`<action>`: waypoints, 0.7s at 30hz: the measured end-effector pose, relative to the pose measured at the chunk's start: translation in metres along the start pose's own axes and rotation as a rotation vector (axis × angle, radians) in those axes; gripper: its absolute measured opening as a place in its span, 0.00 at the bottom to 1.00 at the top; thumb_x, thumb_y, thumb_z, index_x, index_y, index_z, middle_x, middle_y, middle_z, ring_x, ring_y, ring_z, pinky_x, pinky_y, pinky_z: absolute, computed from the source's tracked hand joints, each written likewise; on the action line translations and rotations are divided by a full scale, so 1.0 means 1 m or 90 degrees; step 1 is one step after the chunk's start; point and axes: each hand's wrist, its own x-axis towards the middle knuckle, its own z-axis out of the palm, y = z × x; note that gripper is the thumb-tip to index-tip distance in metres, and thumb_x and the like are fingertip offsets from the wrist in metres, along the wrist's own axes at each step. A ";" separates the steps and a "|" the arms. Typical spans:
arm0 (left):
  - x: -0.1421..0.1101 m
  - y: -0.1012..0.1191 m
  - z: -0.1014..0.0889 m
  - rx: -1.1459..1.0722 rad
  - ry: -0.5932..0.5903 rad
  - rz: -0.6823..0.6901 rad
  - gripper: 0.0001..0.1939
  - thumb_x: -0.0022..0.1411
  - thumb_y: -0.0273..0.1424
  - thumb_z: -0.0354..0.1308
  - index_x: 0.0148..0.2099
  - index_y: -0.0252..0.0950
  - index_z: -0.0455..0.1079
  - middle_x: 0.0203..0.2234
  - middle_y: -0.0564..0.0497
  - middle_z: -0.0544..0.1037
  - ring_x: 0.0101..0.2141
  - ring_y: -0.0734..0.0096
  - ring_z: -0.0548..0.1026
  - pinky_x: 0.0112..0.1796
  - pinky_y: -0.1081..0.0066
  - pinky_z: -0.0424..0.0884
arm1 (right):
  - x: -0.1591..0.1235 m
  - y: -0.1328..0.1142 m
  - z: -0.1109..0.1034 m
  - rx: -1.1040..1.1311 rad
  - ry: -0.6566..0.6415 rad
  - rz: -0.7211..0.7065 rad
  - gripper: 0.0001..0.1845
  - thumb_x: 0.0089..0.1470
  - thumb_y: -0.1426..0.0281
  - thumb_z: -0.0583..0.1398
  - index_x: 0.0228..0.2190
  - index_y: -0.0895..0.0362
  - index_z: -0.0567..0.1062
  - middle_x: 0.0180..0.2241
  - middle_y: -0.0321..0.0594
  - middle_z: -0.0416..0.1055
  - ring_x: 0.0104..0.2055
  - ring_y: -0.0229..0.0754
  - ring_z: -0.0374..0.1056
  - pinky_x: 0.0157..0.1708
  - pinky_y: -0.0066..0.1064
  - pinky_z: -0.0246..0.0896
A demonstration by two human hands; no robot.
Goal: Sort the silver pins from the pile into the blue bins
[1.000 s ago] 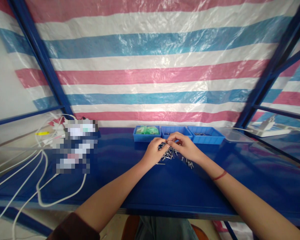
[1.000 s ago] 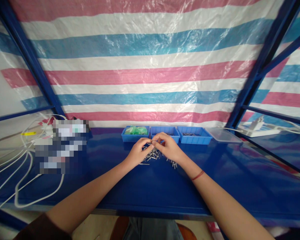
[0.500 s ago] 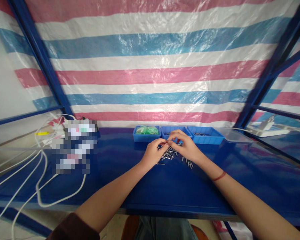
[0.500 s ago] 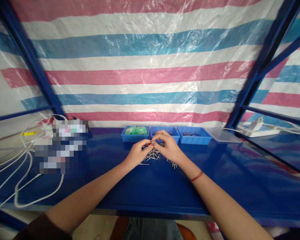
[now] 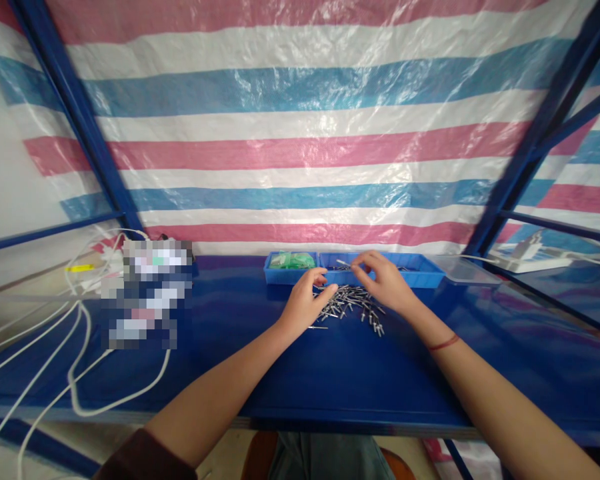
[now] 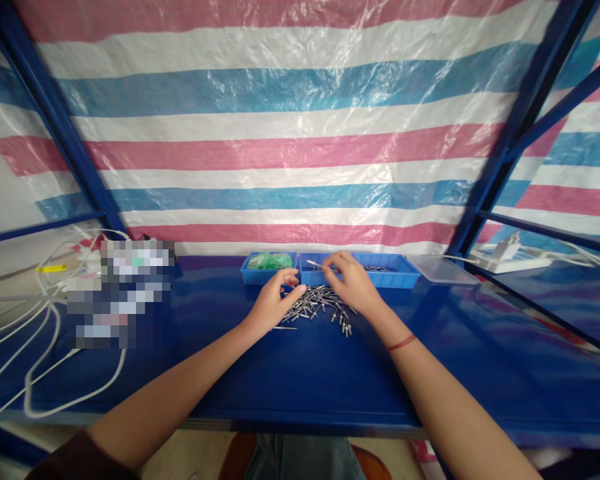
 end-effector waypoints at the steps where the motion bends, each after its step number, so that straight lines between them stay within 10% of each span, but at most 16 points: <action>1: 0.000 -0.001 0.000 0.020 -0.020 0.005 0.15 0.57 0.32 0.56 0.48 0.35 0.64 0.36 0.48 0.74 0.38 0.68 0.72 0.42 0.67 0.67 | 0.000 0.011 -0.006 -0.062 0.039 0.036 0.09 0.54 0.70 0.52 0.30 0.58 0.72 0.31 0.44 0.69 0.34 0.42 0.65 0.35 0.32 0.60; 9: -0.006 -0.003 -0.002 0.202 -0.196 -0.020 0.12 0.60 0.34 0.50 0.44 0.39 0.70 0.42 0.49 0.73 0.45 0.62 0.69 0.48 0.62 0.64 | -0.015 0.079 -0.033 -0.437 0.091 0.292 0.16 0.51 0.69 0.51 0.33 0.64 0.76 0.33 0.55 0.71 0.34 0.51 0.67 0.34 0.38 0.59; 21: -0.011 -0.009 0.001 0.256 -0.260 0.015 0.17 0.61 0.38 0.49 0.50 0.41 0.66 0.49 0.47 0.69 0.49 0.60 0.66 0.50 0.59 0.62 | -0.006 -0.001 0.019 -0.100 -0.276 -0.063 0.14 0.52 0.75 0.52 0.36 0.58 0.75 0.36 0.44 0.73 0.35 0.41 0.69 0.36 0.30 0.60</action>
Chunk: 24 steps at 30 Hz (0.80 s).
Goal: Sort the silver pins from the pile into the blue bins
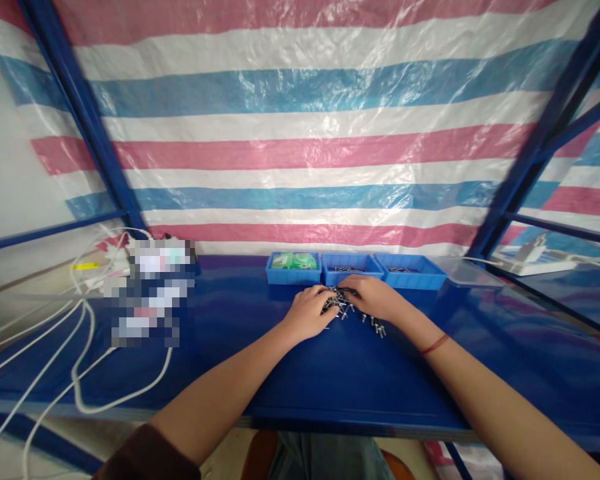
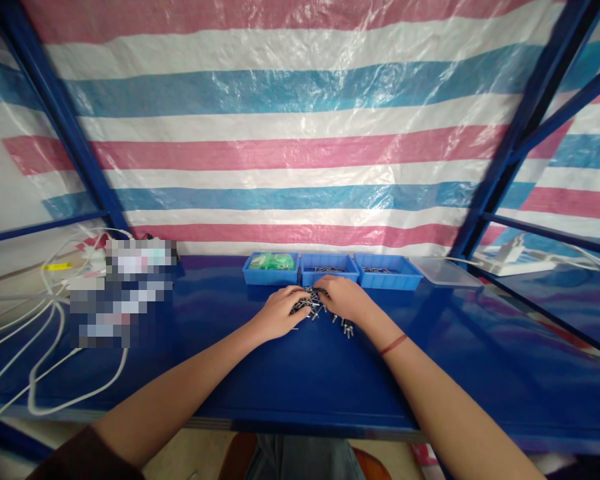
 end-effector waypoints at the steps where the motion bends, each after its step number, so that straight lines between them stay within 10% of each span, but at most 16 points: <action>1: 0.000 0.000 0.000 -0.003 0.002 0.001 0.17 0.61 0.38 0.49 0.50 0.40 0.66 0.49 0.47 0.69 0.49 0.59 0.67 0.50 0.59 0.62 | 0.001 -0.003 0.004 -0.023 -0.007 0.009 0.14 0.52 0.75 0.52 0.37 0.58 0.75 0.36 0.44 0.73 0.35 0.41 0.69 0.35 0.30 0.60; 17: 0.001 -0.002 0.003 -0.029 0.016 0.015 0.15 0.60 0.36 0.51 0.49 0.40 0.68 0.47 0.47 0.70 0.48 0.59 0.68 0.48 0.58 0.63 | -0.002 0.006 0.014 -0.080 -0.004 0.088 0.15 0.50 0.81 0.50 0.33 0.61 0.75 0.32 0.48 0.71 0.32 0.43 0.68 0.34 0.31 0.59; 24: 0.006 0.000 -0.001 -0.155 0.135 0.001 0.14 0.60 0.35 0.52 0.46 0.36 0.68 0.41 0.46 0.74 0.43 0.63 0.71 0.46 0.64 0.66 | 0.002 -0.016 0.002 0.227 0.097 0.078 0.09 0.53 0.70 0.53 0.30 0.58 0.73 0.28 0.38 0.72 0.28 0.38 0.67 0.30 0.29 0.62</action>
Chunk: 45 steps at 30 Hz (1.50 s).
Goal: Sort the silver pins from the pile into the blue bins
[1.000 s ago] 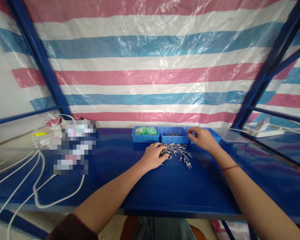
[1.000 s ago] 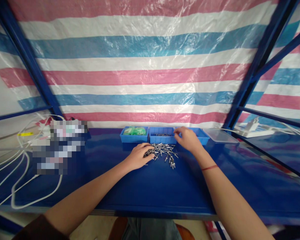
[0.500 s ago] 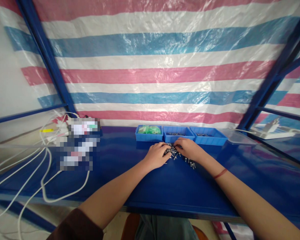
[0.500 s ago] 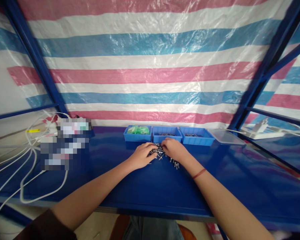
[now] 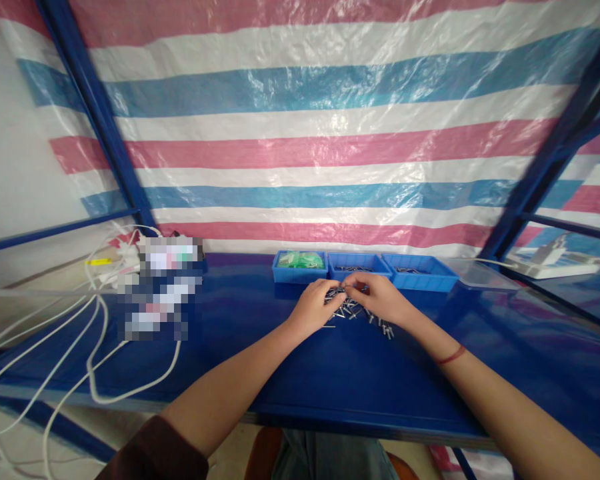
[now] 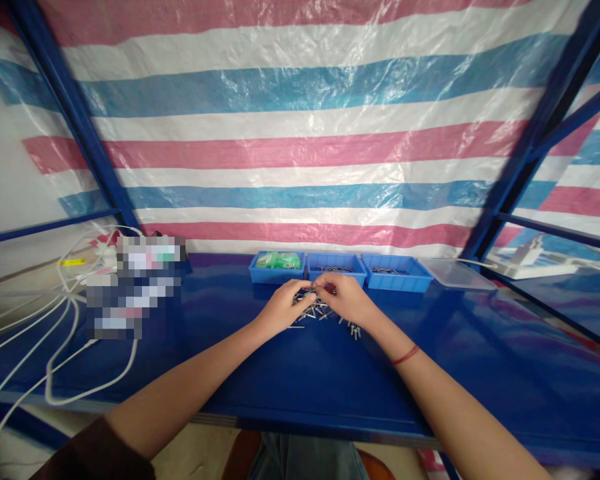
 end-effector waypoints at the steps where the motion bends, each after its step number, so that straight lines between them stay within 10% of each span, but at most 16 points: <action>1: 0.001 0.001 -0.001 -0.026 0.011 0.000 0.13 0.60 0.34 0.52 0.45 0.36 0.69 0.40 0.47 0.75 0.42 0.65 0.72 0.45 0.66 0.66 | 0.000 -0.003 0.000 0.047 0.006 0.011 0.10 0.53 0.68 0.53 0.29 0.58 0.73 0.27 0.38 0.72 0.28 0.38 0.67 0.30 0.29 0.62; 27: 0.002 0.010 -0.003 -0.176 0.033 -0.036 0.08 0.60 0.32 0.51 0.40 0.37 0.69 0.35 0.51 0.76 0.37 0.71 0.74 0.38 0.71 0.69 | 0.002 -0.012 0.000 0.263 0.087 0.046 0.14 0.48 0.59 0.59 0.27 0.59 0.73 0.28 0.40 0.72 0.30 0.39 0.67 0.32 0.32 0.63; 36: 0.001 0.007 -0.007 0.007 0.119 0.007 0.13 0.59 0.32 0.53 0.47 0.37 0.66 0.39 0.48 0.74 0.43 0.64 0.69 0.47 0.61 0.64 | 0.003 0.006 -0.009 0.075 0.137 0.037 0.12 0.50 0.64 0.56 0.29 0.58 0.76 0.31 0.42 0.74 0.32 0.40 0.68 0.31 0.31 0.62; 41: -0.004 0.006 -0.006 0.111 -0.017 -0.001 0.16 0.59 0.39 0.52 0.49 0.41 0.68 0.43 0.47 0.73 0.48 0.56 0.64 0.48 0.55 0.62 | -0.005 0.054 -0.043 -0.201 0.354 0.195 0.13 0.48 0.65 0.55 0.29 0.59 0.77 0.29 0.45 0.74 0.28 0.43 0.67 0.32 0.35 0.60; 45: -0.007 0.004 -0.003 0.140 -0.119 0.009 0.18 0.58 0.42 0.52 0.48 0.42 0.69 0.50 0.48 0.69 0.54 0.51 0.59 0.51 0.51 0.59 | -0.015 0.083 -0.060 -0.439 0.318 0.290 0.16 0.48 0.68 0.53 0.30 0.62 0.78 0.32 0.55 0.73 0.34 0.53 0.67 0.33 0.40 0.58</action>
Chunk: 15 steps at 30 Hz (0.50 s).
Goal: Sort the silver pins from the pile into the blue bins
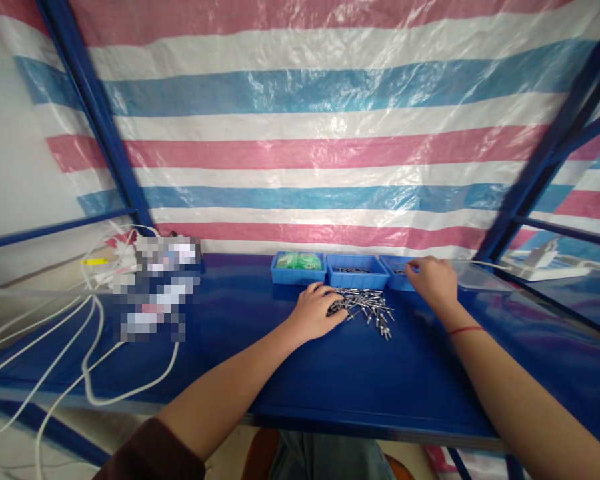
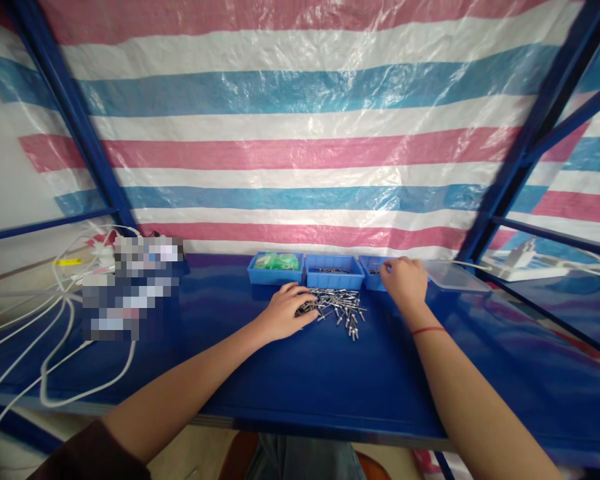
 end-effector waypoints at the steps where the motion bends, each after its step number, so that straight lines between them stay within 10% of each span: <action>1: 0.000 -0.001 0.001 0.002 -0.015 0.005 0.18 0.58 0.42 0.52 0.49 0.42 0.69 0.51 0.48 0.69 0.54 0.51 0.59 0.51 0.51 0.58 | 0.000 0.002 0.000 -0.036 0.003 -0.006 0.17 0.49 0.68 0.53 0.31 0.63 0.78 0.33 0.57 0.73 0.37 0.55 0.67 0.34 0.41 0.58; 5: 0.001 -0.004 0.004 -0.006 -0.002 0.014 0.16 0.60 0.39 0.51 0.48 0.42 0.69 0.48 0.49 0.70 0.51 0.58 0.63 0.50 0.58 0.61 | -0.001 -0.017 -0.009 0.027 -0.032 -0.111 0.17 0.51 0.68 0.52 0.35 0.63 0.77 0.35 0.53 0.73 0.38 0.52 0.66 0.38 0.40 0.58; 10: 0.002 -0.007 0.005 -0.022 0.048 0.004 0.14 0.63 0.36 0.47 0.45 0.39 0.71 0.40 0.48 0.73 0.45 0.63 0.68 0.48 0.64 0.63 | -0.020 -0.062 -0.026 0.280 -0.455 -0.356 0.14 0.50 0.63 0.56 0.33 0.58 0.77 0.32 0.42 0.74 0.30 0.41 0.67 0.32 0.30 0.61; 15: 0.004 -0.007 0.005 0.021 0.058 0.004 0.13 0.64 0.36 0.47 0.44 0.38 0.70 0.38 0.48 0.72 0.40 0.65 0.69 0.44 0.65 0.64 | -0.038 -0.088 -0.024 0.328 -0.515 -0.426 0.14 0.49 0.64 0.59 0.36 0.59 0.76 0.33 0.42 0.74 0.33 0.42 0.67 0.33 0.30 0.59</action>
